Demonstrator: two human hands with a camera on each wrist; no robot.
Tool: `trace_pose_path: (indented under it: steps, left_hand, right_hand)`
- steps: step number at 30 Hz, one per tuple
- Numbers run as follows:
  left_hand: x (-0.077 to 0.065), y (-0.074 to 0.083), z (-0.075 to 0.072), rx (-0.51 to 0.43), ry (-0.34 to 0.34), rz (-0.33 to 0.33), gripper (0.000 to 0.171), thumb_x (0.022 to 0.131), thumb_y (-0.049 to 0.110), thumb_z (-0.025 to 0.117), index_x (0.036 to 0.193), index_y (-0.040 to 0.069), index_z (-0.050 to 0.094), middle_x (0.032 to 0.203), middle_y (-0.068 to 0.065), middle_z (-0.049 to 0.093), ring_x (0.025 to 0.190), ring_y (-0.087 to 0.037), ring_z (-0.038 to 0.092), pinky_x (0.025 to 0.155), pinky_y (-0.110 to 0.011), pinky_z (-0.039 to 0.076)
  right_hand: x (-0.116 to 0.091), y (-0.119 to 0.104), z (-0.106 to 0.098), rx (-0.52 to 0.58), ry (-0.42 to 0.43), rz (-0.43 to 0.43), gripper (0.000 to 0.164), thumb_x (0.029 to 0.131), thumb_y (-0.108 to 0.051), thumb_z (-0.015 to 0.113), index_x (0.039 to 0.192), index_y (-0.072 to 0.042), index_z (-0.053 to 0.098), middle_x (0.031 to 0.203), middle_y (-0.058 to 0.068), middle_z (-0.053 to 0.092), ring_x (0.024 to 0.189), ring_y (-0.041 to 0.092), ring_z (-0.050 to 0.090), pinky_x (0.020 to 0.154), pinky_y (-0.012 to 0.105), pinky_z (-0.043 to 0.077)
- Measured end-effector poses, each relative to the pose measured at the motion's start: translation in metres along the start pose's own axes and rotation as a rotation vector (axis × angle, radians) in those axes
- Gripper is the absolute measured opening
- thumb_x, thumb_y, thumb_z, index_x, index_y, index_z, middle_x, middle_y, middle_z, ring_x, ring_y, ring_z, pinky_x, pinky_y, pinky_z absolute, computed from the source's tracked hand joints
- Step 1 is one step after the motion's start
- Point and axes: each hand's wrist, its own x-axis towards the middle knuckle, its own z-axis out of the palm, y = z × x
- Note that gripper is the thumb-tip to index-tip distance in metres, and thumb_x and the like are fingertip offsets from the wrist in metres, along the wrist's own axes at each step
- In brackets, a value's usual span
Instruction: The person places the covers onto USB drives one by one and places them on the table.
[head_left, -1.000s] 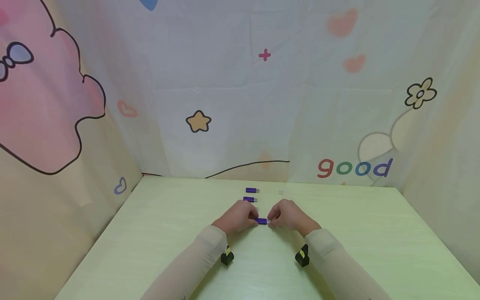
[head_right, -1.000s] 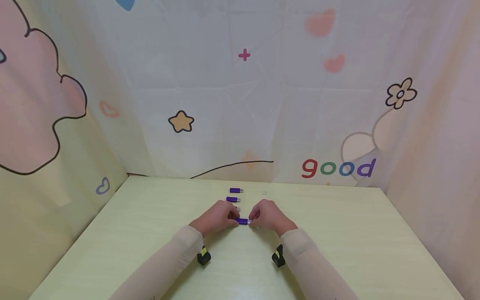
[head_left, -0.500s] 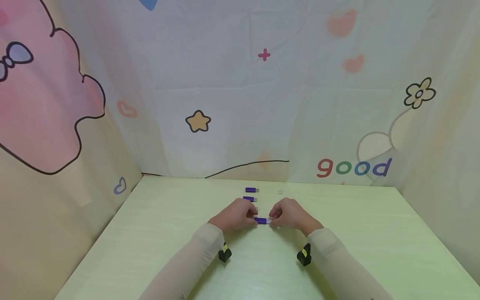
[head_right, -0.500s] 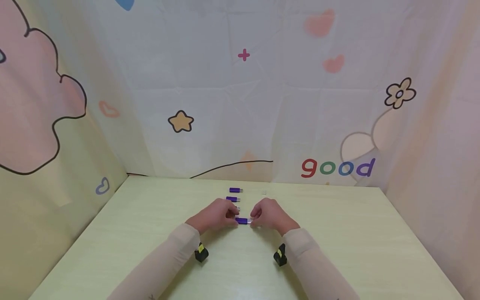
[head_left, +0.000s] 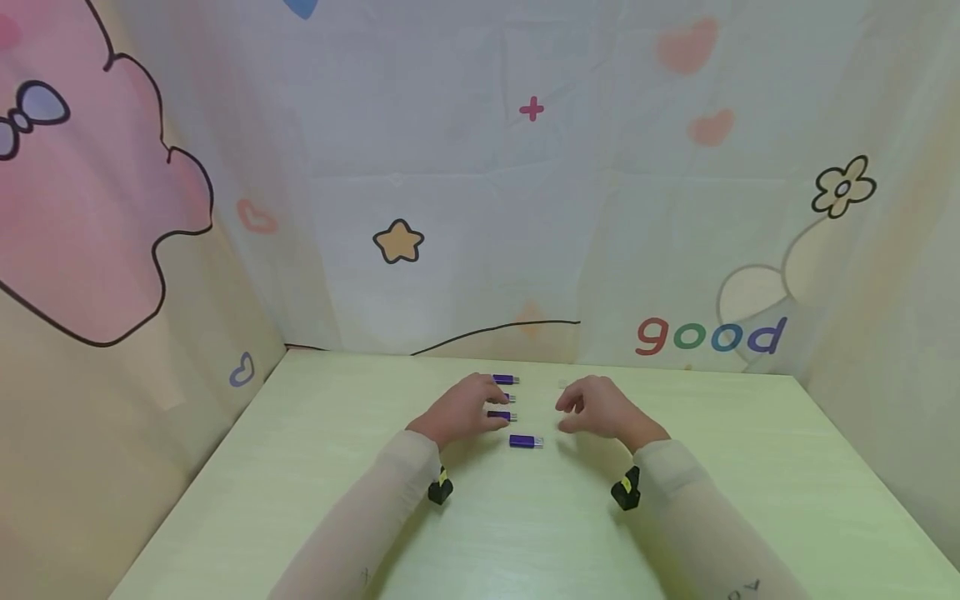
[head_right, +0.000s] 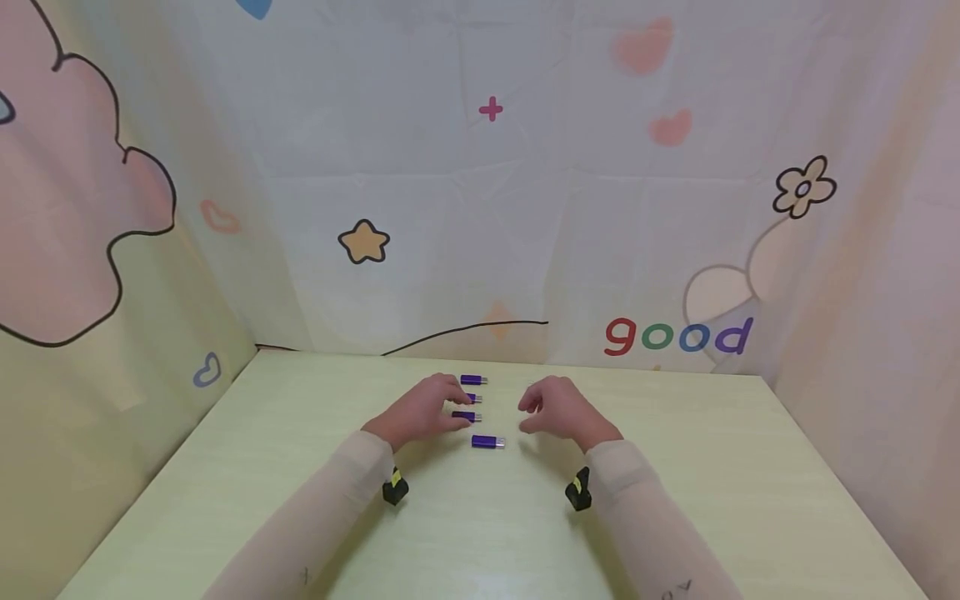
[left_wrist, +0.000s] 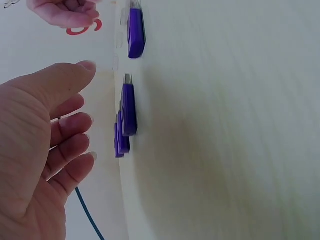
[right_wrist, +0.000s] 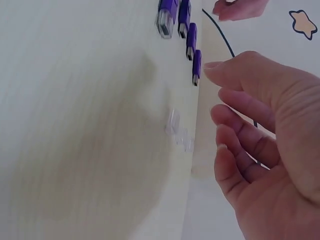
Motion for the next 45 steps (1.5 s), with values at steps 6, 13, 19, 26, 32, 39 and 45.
trace_pose_path:
  steps: [6,13,19,26,32,39,45]
  left_hand:
    - [0.002,-0.005,-0.002,0.092,-0.023,0.002,0.034,0.090,0.031,0.080,0.117,0.011,0.076,0.117,-0.002,0.069,0.112,-0.019,0.058,0.104,-0.035,0.050]
    - [0.005,-0.003,-0.001,0.169,-0.040,0.000,0.034,0.090,0.030,0.079,0.118,0.010,0.075,0.120,-0.001,0.070,0.117,-0.019,0.059,0.108,-0.033,0.049]
    - [0.012,-0.002,0.003,0.209,-0.071,-0.005,0.030,0.091,0.025,0.077,0.117,0.010,0.076,0.120,-0.001,0.071,0.114,-0.018,0.060,0.107,-0.033,0.049]
    - [0.018,-0.004,0.009,0.276,-0.089,0.012,0.024,0.092,0.026,0.075,0.111,0.011,0.076,0.109,0.001,0.071,0.099,-0.013,0.056,0.098,-0.030,0.051]
    - [0.017,0.000,0.004,0.236,-0.098,-0.011,0.013,0.092,0.024,0.075,0.098,0.012,0.076,0.093,0.003,0.066,0.087,-0.014,0.052,0.086,-0.029,0.049]
    - [0.020,-0.002,0.007,0.197,-0.102,-0.001,0.009,0.091,0.018,0.075,0.082,0.015,0.072,0.076,0.005,0.060,0.072,-0.010,0.048,0.071,-0.026,0.043]
    - [0.022,-0.004,0.011,0.175,-0.118,-0.027,0.011,0.092,0.018,0.074,0.081,0.015,0.073,0.075,0.006,0.063,0.070,-0.010,0.051,0.070,-0.025,0.046]
  right_hand:
    - [0.003,0.007,-0.004,-0.052,-0.012,0.049,0.026,0.080,-0.016,0.085,0.104,-0.009,0.078,0.111,0.006,0.073,0.095,0.023,0.060,0.086,0.041,0.056]
    - [0.007,0.014,-0.002,-0.088,-0.033,0.075,0.024,0.079,-0.013,0.085,0.101,-0.011,0.078,0.108,0.005,0.073,0.091,0.021,0.060,0.087,0.041,0.057]
    - [0.012,0.016,0.002,-0.106,-0.048,0.094,0.023,0.079,-0.009,0.083,0.101,-0.009,0.078,0.103,0.005,0.073,0.087,0.020,0.060,0.087,0.041,0.057]
    - [0.015,0.014,0.003,-0.108,-0.058,0.100,0.018,0.080,-0.009,0.083,0.098,-0.009,0.079,0.101,0.005,0.074,0.086,0.020,0.059,0.089,0.041,0.058]
    - [0.018,0.012,0.003,-0.113,-0.074,0.102,0.014,0.081,-0.010,0.082,0.095,-0.011,0.079,0.099,0.004,0.073,0.087,0.020,0.059,0.090,0.040,0.057]
    - [0.021,0.011,0.005,-0.124,-0.095,0.116,0.010,0.082,-0.011,0.083,0.091,-0.013,0.079,0.093,0.002,0.071,0.084,0.019,0.059,0.088,0.038,0.057]
    - [0.022,0.011,0.007,-0.133,-0.097,0.125,0.009,0.082,-0.012,0.084,0.090,-0.013,0.079,0.092,0.002,0.071,0.084,0.020,0.059,0.089,0.040,0.057]
